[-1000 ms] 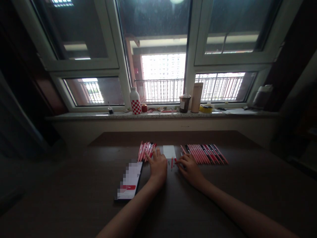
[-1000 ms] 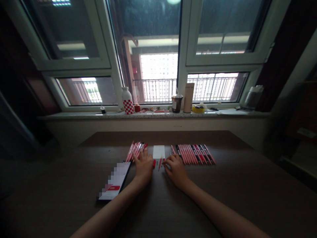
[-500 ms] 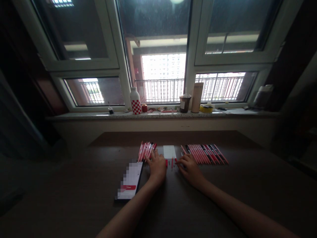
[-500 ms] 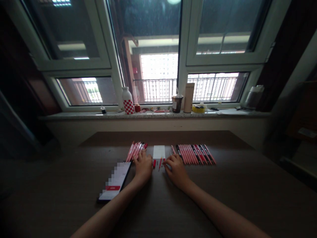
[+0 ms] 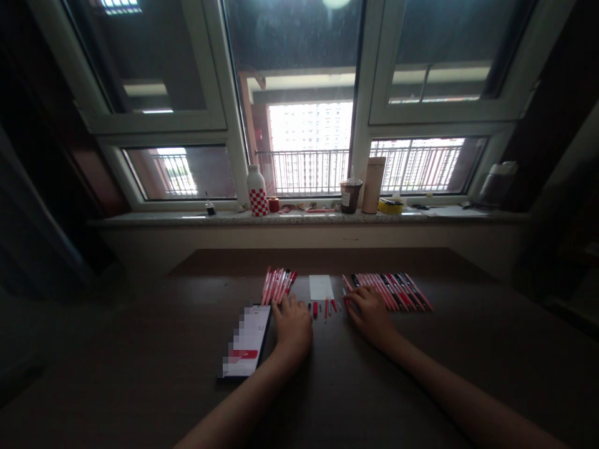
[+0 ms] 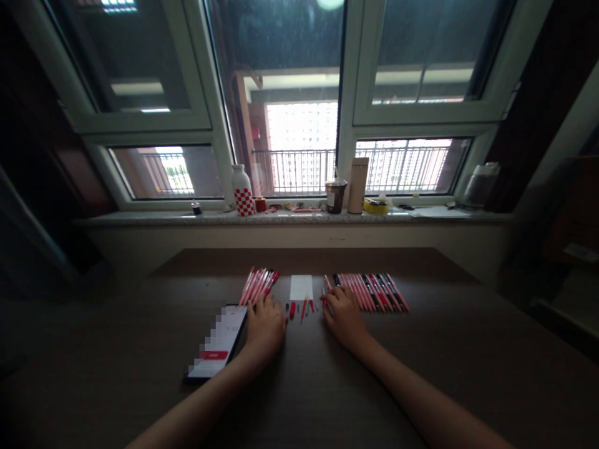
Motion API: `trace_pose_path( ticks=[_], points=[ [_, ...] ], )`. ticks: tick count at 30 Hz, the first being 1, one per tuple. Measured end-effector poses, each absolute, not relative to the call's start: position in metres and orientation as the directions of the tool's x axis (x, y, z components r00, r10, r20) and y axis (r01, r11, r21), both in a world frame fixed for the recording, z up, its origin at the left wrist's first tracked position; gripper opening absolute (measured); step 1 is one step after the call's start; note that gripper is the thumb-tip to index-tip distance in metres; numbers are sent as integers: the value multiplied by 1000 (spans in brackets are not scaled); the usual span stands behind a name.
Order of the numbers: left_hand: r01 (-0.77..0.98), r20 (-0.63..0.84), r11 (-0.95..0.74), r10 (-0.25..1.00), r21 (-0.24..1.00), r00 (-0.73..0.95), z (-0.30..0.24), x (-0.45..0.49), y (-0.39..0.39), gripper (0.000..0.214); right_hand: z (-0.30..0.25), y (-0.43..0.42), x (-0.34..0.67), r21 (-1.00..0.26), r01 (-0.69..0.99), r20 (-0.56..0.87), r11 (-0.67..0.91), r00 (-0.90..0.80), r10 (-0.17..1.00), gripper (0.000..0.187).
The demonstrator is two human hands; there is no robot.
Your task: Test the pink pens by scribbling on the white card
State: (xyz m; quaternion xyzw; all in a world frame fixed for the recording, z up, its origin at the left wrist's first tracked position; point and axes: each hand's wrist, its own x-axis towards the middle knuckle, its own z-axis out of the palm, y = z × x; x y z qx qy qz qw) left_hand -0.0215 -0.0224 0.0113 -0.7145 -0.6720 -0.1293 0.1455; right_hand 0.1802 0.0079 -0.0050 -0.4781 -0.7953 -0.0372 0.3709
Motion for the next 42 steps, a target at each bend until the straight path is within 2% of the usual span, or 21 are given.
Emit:
trace_pose_path(
  ticks=[5, 14, 23, 32, 42],
  points=[
    [993, 390, -103, 913, -57, 117, 6, -19, -27, 30, -6, 7, 181, -266, 809, 589, 524, -294, 753, 21],
    [994, 351, -105, 931, -16, 104, 7, -18, -28, 26, -8, 9, 173, -231, 829, 551, 510, -320, 771, 23],
    [994, 372, -107, 923, -6, 101, 6, -17, -28, 25, -10, 13, 168, -213, 845, 536, 491, -319, 782, 26],
    [994, 373, -107, 923, 3, 98, 6, -17, -27, 24, -12, 15, 168, -228, 841, 536, 491, -313, 784, 20],
    [994, 362, -107, 927, -4, 101, 7, -18, -27, 25, -11, 13, 168, -254, 834, 526, 490, -305, 793, 21]
  ],
)
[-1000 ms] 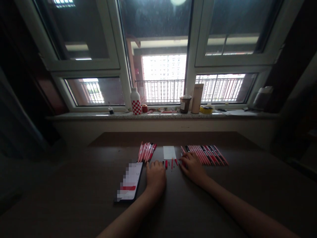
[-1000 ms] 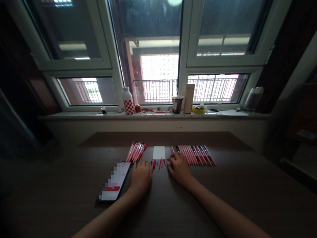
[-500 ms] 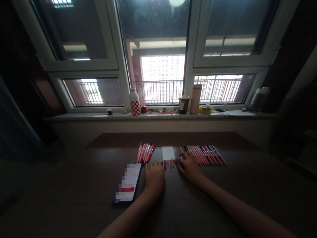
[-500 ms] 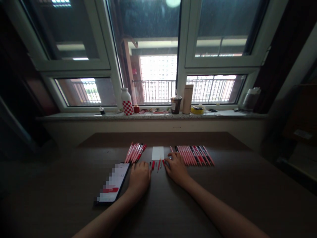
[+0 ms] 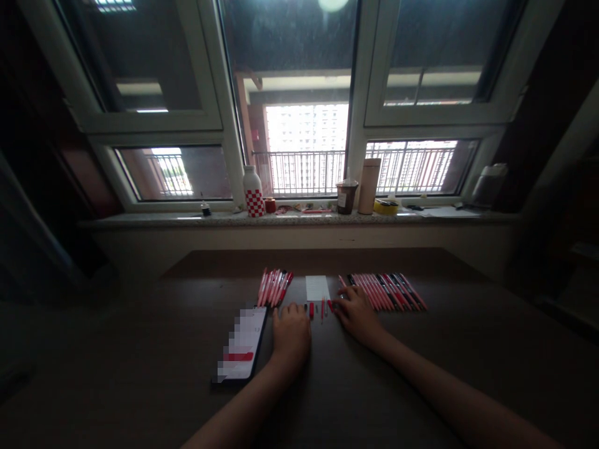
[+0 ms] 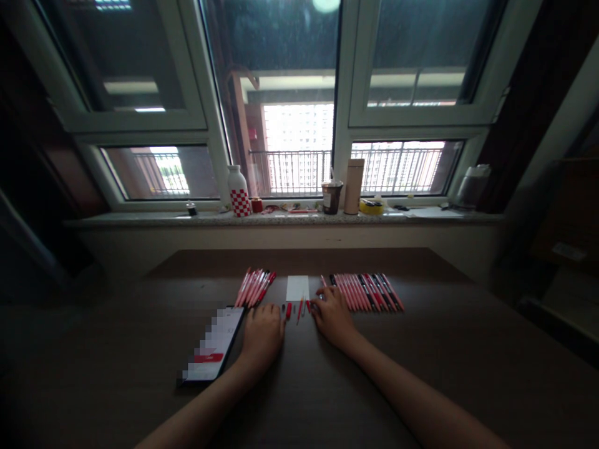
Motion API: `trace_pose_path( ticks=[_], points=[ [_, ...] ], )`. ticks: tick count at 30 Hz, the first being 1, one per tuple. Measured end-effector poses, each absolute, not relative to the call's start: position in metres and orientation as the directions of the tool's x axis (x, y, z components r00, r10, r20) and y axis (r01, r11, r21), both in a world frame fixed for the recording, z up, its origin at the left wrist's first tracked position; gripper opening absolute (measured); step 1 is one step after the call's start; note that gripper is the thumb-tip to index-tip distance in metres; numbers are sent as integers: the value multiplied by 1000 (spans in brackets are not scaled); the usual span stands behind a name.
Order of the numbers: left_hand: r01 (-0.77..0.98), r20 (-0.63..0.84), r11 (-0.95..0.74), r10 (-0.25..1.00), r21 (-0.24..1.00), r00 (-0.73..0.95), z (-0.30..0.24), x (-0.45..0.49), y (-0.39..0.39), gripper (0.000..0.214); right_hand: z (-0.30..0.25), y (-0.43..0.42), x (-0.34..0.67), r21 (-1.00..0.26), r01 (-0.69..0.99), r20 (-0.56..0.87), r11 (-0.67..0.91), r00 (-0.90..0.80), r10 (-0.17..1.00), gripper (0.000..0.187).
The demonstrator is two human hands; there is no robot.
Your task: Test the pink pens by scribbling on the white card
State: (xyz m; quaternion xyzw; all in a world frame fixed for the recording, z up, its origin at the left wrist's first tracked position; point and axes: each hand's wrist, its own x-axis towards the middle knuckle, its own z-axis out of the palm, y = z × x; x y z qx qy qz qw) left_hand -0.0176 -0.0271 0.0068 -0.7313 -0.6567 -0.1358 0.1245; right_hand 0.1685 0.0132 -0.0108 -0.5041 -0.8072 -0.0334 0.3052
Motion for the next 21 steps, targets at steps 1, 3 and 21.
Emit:
trace_pose_path(
  ticks=[1, 3, 21],
  points=[
    [994, 360, -106, 928, -4, 100, 7, -17, -27, 25, -11, 13, 169, -257, 834, 524, 489, -305, 796, 21],
    [994, 358, -106, 928, -1, 99, 7, -17, -27, 24, -13, 14, 169, -265, 832, 520, 487, -302, 799, 20],
    [975, 415, -199, 899, 98, 142, 21, -18, -31, 23, -13, 19, 175, -451, 664, 591, 596, -278, 757, 16]
  ],
)
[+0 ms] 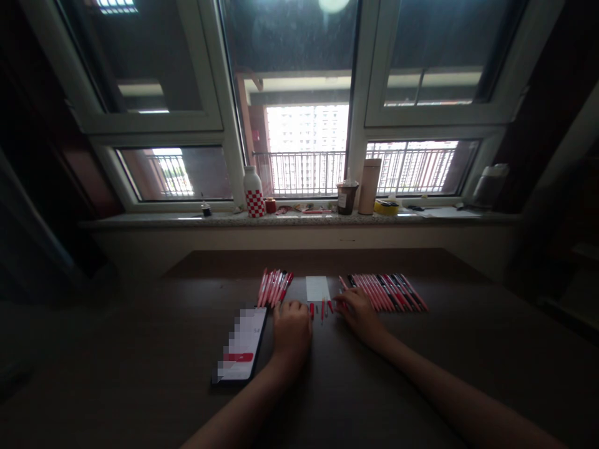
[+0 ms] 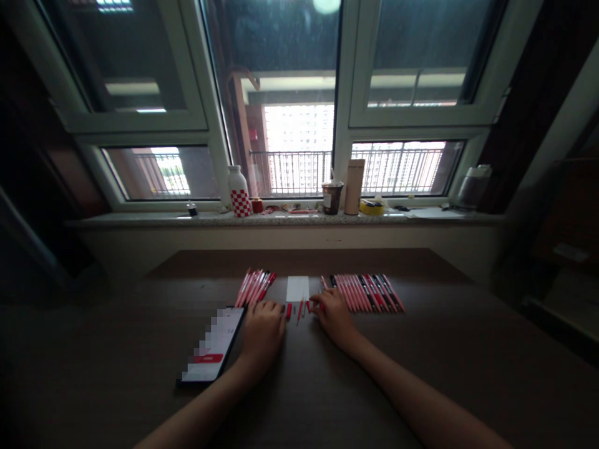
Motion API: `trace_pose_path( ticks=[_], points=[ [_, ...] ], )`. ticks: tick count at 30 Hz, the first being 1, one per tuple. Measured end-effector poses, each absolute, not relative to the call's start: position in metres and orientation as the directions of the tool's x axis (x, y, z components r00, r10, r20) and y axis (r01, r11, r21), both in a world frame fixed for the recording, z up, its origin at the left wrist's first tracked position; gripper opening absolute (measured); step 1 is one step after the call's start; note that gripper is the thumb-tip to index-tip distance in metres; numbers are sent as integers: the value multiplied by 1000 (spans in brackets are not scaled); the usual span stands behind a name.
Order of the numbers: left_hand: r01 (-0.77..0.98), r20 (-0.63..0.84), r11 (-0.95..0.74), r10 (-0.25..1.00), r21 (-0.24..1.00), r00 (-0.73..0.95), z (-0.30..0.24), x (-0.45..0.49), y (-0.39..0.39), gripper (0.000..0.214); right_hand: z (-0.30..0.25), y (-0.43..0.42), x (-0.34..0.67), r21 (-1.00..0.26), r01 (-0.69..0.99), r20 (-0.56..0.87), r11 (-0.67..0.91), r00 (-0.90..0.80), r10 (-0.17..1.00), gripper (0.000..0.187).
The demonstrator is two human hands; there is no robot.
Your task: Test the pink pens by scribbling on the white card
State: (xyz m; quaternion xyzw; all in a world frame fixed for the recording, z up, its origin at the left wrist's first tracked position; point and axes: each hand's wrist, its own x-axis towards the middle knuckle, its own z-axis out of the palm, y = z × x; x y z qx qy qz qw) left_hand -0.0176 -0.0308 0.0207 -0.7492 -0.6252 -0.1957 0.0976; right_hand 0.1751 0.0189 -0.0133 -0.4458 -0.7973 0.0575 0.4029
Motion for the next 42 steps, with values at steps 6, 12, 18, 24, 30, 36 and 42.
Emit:
trace_pose_path(
  ticks=[6, 12, 18, 24, 30, 36, 42],
  points=[
    [870, 517, -363, 842, 333, 154, 16, -12, -29, 22, -9, 16, 175, -618, 562, 570, 550, -163, 806, 2],
    [808, 557, -410, 821, 423, 125, 7, -7, -23, 19, -8, 16, 169, -712, 464, 539, 527, -120, 834, 9],
    [778, 558, -420, 822, 466, 110, 2, -5, -16, 20, -6, 14, 166, -764, 385, 512, 518, -125, 850, 14],
    [777, 550, -414, 828, 474, 105, -1, -4, -14, 15, -6, 13, 163, -718, 430, 537, 547, -157, 829, 16],
    [814, 568, -376, 820, 442, 71, 1, -5, -15, 18, -7, 17, 167, -580, 562, 595, 590, -202, 778, 11],
    [834, 552, -321, 833, 449, 24, 5, -7, -19, 20, -6, 14, 170, -327, 769, 603, 550, -278, 748, 20],
    [827, 527, -307, 849, 471, 15, 5, -8, -20, 19, -9, 12, 168, -244, 793, 571, 558, -348, 744, 20]
  ],
)
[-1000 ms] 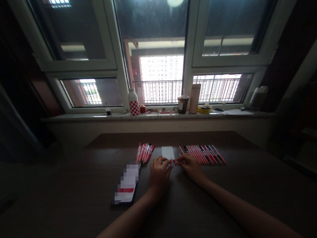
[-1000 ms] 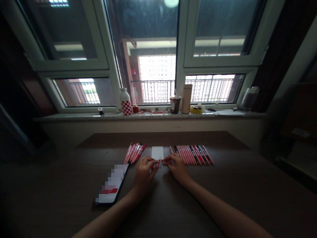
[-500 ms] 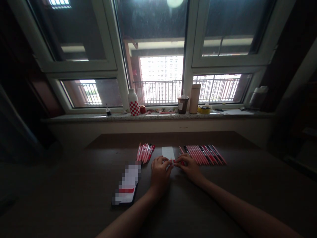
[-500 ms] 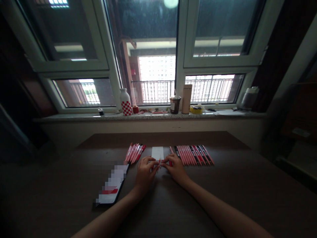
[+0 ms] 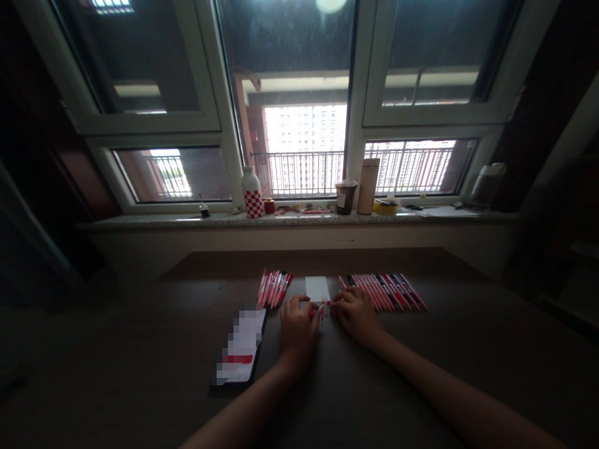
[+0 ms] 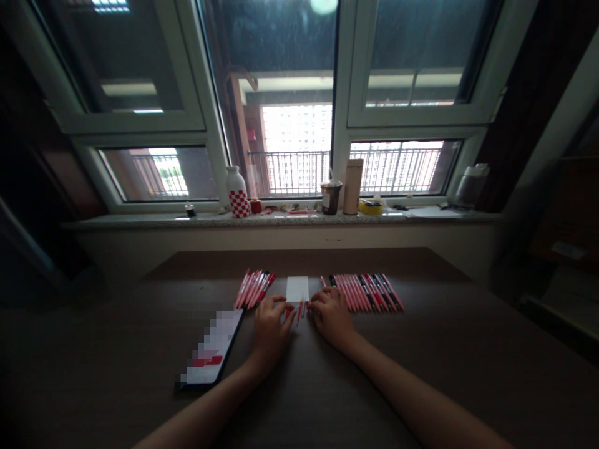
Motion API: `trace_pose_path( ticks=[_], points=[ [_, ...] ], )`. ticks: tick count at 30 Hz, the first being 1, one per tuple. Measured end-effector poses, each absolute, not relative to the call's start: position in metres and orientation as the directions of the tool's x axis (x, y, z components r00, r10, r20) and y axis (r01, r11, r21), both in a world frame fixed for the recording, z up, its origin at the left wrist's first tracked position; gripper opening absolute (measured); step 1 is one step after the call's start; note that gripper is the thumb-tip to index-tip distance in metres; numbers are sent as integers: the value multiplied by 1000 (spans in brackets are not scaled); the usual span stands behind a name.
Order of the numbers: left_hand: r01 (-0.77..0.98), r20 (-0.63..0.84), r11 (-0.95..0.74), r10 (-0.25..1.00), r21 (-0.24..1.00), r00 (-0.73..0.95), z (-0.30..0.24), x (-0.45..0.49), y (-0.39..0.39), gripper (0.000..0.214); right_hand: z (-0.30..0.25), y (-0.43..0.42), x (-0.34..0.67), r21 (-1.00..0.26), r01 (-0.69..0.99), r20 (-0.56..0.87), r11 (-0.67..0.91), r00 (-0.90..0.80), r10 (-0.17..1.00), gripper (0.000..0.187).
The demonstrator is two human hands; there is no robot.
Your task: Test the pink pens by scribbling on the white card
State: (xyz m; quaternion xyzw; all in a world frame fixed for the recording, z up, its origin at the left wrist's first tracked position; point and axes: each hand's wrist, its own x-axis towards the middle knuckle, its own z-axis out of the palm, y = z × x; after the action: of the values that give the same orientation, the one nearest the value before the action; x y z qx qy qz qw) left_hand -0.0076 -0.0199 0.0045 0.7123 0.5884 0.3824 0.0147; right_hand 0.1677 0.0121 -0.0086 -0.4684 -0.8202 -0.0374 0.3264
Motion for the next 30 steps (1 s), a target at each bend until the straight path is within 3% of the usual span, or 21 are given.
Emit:
trace_pose_path(
  ticks=[12, 19, 30],
  points=[
    [822, 537, -323, 843, 468, 25, 2, -8, -19, 18, -10, 13, 167, -244, 797, 562, 553, -348, 750, 13],
    [811, 544, -331, 839, 483, 19, 2, -7, -18, 18, -10, 14, 168, -253, 793, 566, 555, -344, 749, 23],
    [809, 556, -338, 831, 481, 17, 1, -7, -17, 16, -12, 16, 169, -290, 752, 579, 592, -355, 734, 17]
  ],
)
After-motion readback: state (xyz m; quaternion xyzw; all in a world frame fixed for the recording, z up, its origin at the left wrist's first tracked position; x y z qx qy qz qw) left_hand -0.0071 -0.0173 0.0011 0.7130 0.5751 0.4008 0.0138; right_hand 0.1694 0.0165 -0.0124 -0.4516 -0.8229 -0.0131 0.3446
